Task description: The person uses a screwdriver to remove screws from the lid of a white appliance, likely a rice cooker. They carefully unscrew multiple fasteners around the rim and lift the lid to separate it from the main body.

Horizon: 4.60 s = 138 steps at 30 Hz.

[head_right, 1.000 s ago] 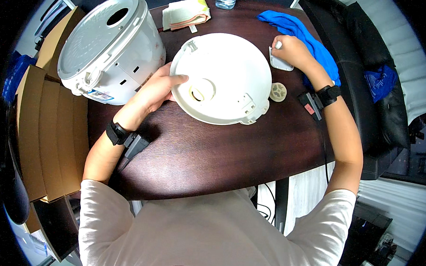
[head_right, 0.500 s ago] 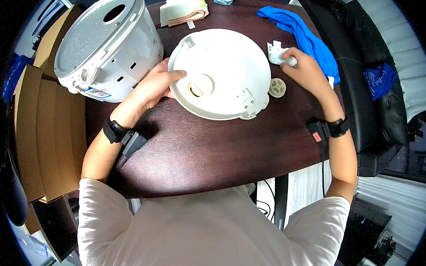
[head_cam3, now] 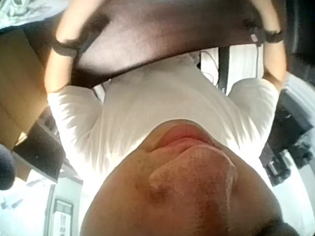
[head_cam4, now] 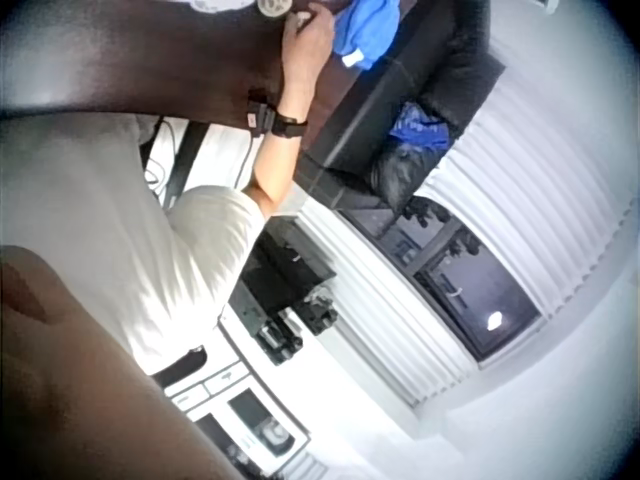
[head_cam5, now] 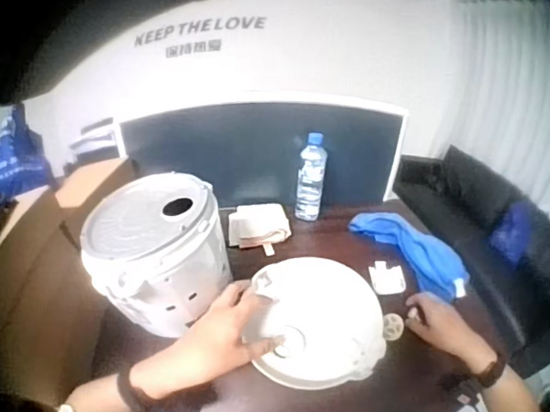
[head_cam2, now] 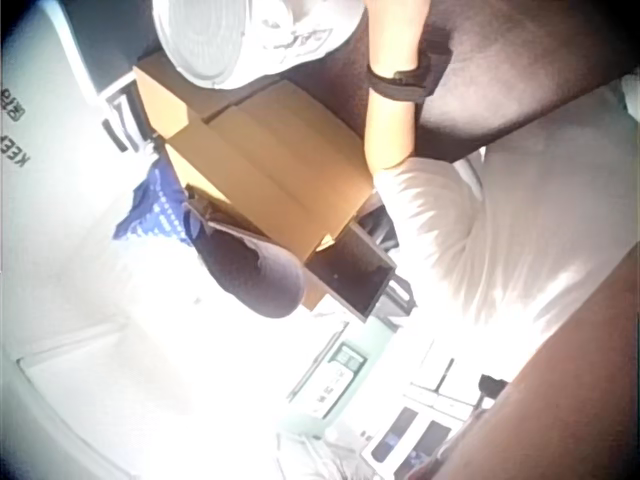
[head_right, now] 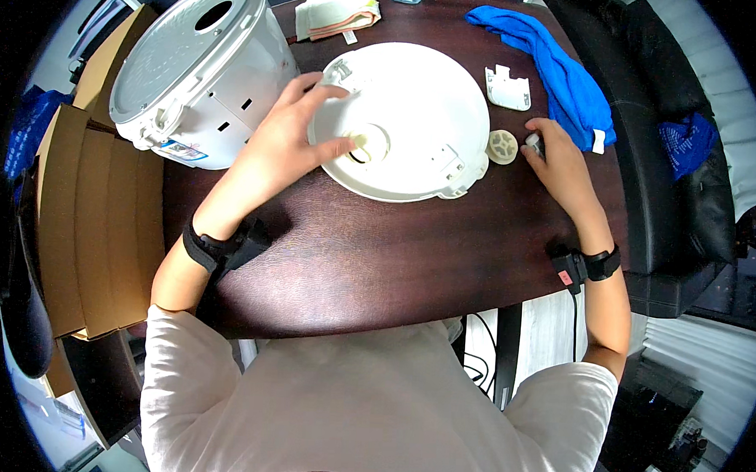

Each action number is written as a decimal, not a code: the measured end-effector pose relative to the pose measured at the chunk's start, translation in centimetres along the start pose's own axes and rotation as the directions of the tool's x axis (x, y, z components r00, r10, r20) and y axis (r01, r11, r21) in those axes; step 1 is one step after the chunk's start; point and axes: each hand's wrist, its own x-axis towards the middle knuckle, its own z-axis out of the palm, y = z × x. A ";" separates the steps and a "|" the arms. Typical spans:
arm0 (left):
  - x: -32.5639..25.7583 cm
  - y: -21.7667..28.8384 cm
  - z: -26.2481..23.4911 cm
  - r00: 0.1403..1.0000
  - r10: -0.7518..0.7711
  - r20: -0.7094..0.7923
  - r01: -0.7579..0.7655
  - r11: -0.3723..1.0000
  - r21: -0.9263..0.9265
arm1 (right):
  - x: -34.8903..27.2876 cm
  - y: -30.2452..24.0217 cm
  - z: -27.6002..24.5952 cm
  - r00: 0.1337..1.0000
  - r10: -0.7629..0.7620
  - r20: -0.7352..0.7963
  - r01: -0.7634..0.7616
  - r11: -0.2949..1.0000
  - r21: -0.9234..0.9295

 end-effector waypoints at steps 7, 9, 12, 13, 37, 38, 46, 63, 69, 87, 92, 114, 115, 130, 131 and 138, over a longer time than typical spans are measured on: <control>-1.4 2.0 -0.5 0.974 0.120 0.193 -0.156 0.970 0.184 | -1.1 -1.4 -0.8 0.996 0.084 -0.033 -0.085 0.996 -0.007; -2.0 2.8 -1.0 0.951 0.165 0.262 -0.212 0.963 0.164 | -2.2 -1.6 -1.3 0.985 0.167 0.039 -0.164 0.984 -0.067; -2.4 3.3 -0.4 0.922 0.133 0.365 -0.230 0.944 0.238 | -3.0 -0.7 -0.9 0.985 0.170 0.016 -0.167 0.978 -0.124; -2.5 3.4 0.1 0.937 0.140 0.320 -0.235 0.930 0.283 | -3.3 -0.5 -0.7 0.989 0.149 -0.011 -0.150 0.979 -0.139; 0.1 3.8 1.0 0.930 0.136 0.340 -0.221 0.949 0.226 | 0.7 -3.9 0.9 0.999 0.030 -0.044 -0.031 0.999 -0.018; 0.2 3.9 1.2 0.928 0.163 0.335 -0.248 0.942 0.227 | 0.8 -3.9 0.7 0.997 0.066 -0.040 -0.066 0.998 0.009; 0.5 4.0 1.6 0.904 0.216 0.369 -0.342 0.884 0.320 | 5.8 -1.7 -1.8 0.981 0.163 -0.109 -0.134 0.963 0.232; 4.3 2.8 2.9 0.922 0.203 0.329 -0.327 0.864 0.383 | 23.1 0.0 1.4 0.949 0.247 0.197 -0.243 0.969 -0.045; 8.7 2.1 5.0 0.938 0.163 0.306 -0.283 0.869 0.406 | 25.1 3.3 1.9 0.920 0.304 0.248 -0.323 0.945 0.042; 10.0 1.2 5.1 0.970 0.210 0.121 -0.242 0.864 0.442 | 17.5 -8.4 -5.8 0.978 0.152 -0.143 -0.109 0.957 0.270; 1.7 5.8 -3.6 0.961 0.273 -0.053 -0.254 0.939 0.231 | 13.5 -10.8 -9.3 0.866 -0.050 -0.497 0.202 0.945 0.257; -3.2 -8.2 -12.0 0.555 -0.545 -0.628 -0.116 0.696 -0.708 | 14.6 -21.8 3.0 0.992 0.113 0.056 0.002 -0.460 0.888; -3.5 -8.0 -11.8 0.524 -0.529 -0.668 -0.167 0.705 -0.689 | 14.8 -22.2 3.3 0.987 0.144 0.068 0.006 -0.461 0.888; -5.7 -1.9 -11.7 0.606 0.139 -0.783 -0.143 0.988 0.064 | 16.9 -23.3 7.3 0.955 0.016 0.296 -0.230 -0.588 0.775; -5.4 -1.8 -12.2 0.633 0.191 -0.750 -0.136 0.981 0.135 | 17.2 -23.2 7.7 0.957 0.000 0.289 -0.233 -0.591 0.772; -4.0 -2.5 -14.3 0.770 0.314 -0.555 -0.174 0.941 0.291 | 16.5 -20.0 7.7 0.960 -0.064 0.274 -0.265 -0.531 0.805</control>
